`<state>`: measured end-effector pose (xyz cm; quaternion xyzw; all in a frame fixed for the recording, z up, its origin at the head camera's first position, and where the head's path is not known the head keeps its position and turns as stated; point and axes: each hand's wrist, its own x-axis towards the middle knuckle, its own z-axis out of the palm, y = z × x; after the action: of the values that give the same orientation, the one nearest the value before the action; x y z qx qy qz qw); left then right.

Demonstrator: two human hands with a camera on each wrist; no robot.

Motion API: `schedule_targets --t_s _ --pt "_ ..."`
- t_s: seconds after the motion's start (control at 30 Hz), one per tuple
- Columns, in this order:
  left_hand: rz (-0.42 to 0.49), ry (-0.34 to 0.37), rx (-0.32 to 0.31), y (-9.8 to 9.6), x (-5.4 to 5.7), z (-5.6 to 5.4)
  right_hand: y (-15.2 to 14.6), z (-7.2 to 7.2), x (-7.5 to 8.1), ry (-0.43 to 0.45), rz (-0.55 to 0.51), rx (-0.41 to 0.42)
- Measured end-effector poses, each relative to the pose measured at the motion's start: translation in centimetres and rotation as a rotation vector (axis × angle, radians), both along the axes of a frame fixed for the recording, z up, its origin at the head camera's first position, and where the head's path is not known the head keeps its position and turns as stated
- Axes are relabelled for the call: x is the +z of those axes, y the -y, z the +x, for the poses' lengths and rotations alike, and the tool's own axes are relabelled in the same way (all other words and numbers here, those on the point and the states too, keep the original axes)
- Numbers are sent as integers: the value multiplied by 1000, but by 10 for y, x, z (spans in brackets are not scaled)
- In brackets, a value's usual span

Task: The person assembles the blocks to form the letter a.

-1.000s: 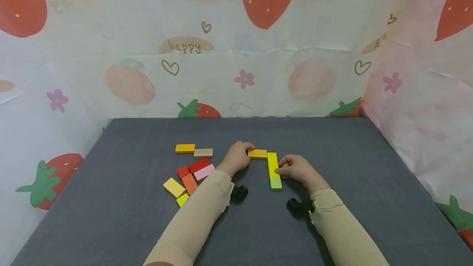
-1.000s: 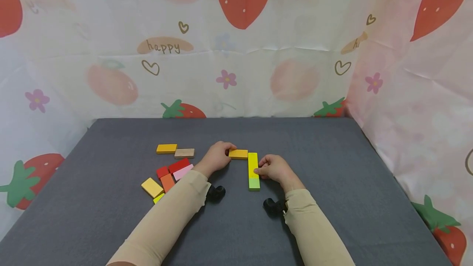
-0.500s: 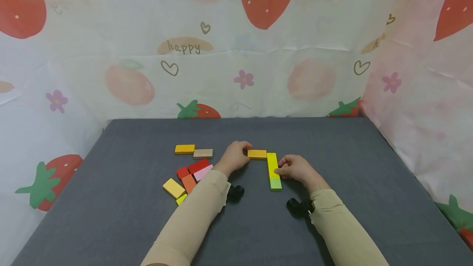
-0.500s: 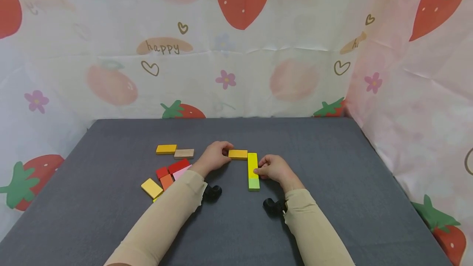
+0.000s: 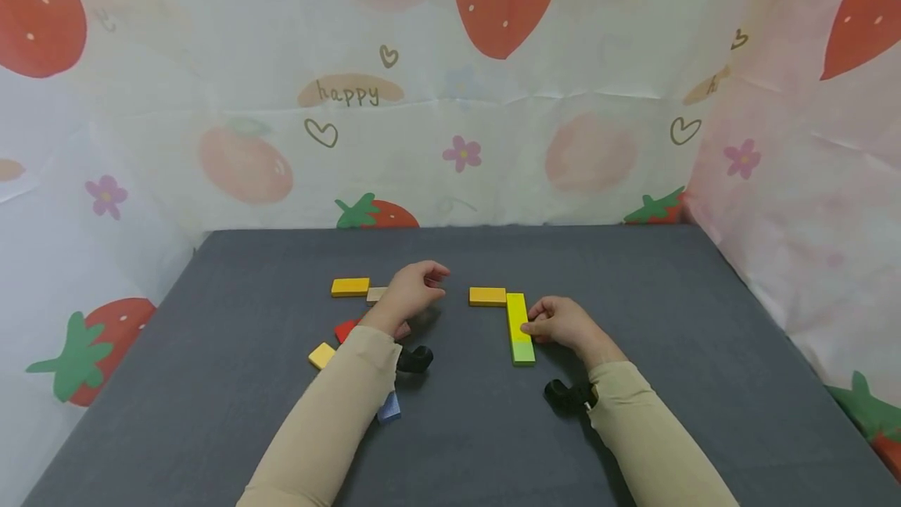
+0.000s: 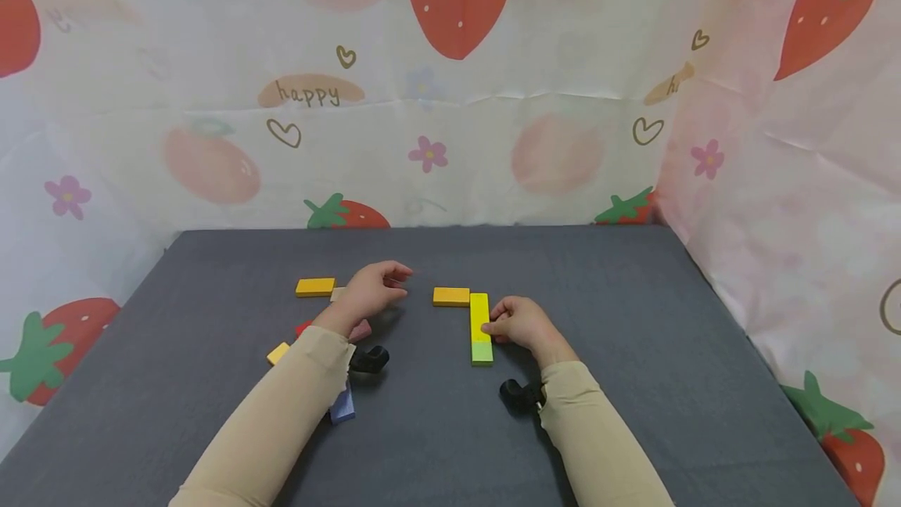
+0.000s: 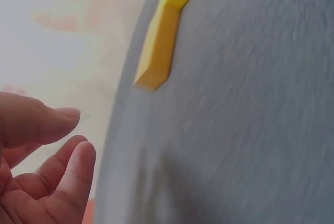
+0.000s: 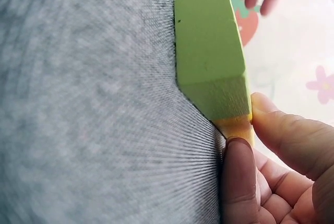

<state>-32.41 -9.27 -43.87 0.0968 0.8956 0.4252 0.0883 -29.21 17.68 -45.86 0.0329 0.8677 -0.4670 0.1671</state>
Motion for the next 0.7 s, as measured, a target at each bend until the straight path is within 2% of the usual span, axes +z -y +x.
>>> schedule_targets --t_s 0.2,0.33,0.43,0.7 --pt "7 13 73 30 6 1 0 -1 -1 1 3 -7" --pt "-2 -11 100 49 6 2 0 -1 -1 -3 -2 -8" --pt "-30 -29 110 62 2 1 -1 -1 -2 -3 -5 -8" --pt "-55 19 148 86 -9 -1 -1 -1 -3 1 -5 2"
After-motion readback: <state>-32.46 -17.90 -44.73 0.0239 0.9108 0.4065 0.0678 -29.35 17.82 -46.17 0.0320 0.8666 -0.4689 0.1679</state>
